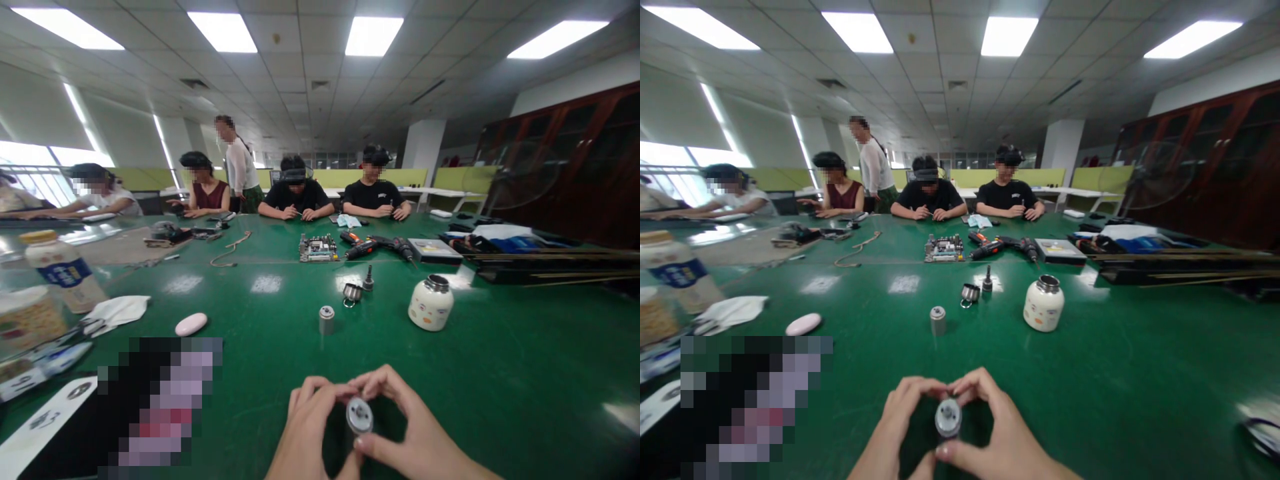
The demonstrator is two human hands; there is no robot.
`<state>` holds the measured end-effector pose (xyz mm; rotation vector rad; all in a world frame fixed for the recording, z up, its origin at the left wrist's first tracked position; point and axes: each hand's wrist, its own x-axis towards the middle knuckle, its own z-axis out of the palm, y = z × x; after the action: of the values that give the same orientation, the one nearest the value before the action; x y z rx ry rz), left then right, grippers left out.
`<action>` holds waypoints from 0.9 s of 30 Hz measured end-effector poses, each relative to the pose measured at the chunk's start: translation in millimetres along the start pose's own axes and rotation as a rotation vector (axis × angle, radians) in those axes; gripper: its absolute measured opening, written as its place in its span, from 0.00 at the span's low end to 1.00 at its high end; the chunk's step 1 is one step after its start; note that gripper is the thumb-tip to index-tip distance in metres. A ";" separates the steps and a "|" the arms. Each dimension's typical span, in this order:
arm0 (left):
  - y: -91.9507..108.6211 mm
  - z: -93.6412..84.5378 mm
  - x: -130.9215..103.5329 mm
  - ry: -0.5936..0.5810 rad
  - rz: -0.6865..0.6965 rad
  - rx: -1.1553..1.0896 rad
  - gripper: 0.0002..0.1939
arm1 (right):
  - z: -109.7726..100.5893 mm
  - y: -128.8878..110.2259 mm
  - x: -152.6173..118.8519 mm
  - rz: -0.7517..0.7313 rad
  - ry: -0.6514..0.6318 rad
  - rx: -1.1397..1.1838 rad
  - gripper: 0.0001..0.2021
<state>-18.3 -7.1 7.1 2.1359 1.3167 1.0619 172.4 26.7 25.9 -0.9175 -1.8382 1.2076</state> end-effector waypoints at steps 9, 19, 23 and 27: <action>7.9 -1.3 9.5 0.151 -0.003 0.002 0.07 | 3.5 4.9 0.9 -0.003 -0.095 -0.182 0.12; -14.2 -7.7 18.0 0.308 -0.245 0.378 0.10 | 1.2 2.4 0.3 0.062 -0.095 -0.248 0.14; -18.2 -6.9 21.3 0.198 -0.336 0.460 0.10 | 1.0 0.1 -0.6 0.066 -0.094 -0.256 0.13; -12.2 -8.7 19.2 0.303 -0.151 0.291 0.08 | 1.8 1.3 -0.6 0.046 -0.080 -0.264 0.13</action>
<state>-27.0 15.2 11.8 2.0884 1.8427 1.2298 171.4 25.9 24.1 -1.0731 -2.0861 1.0583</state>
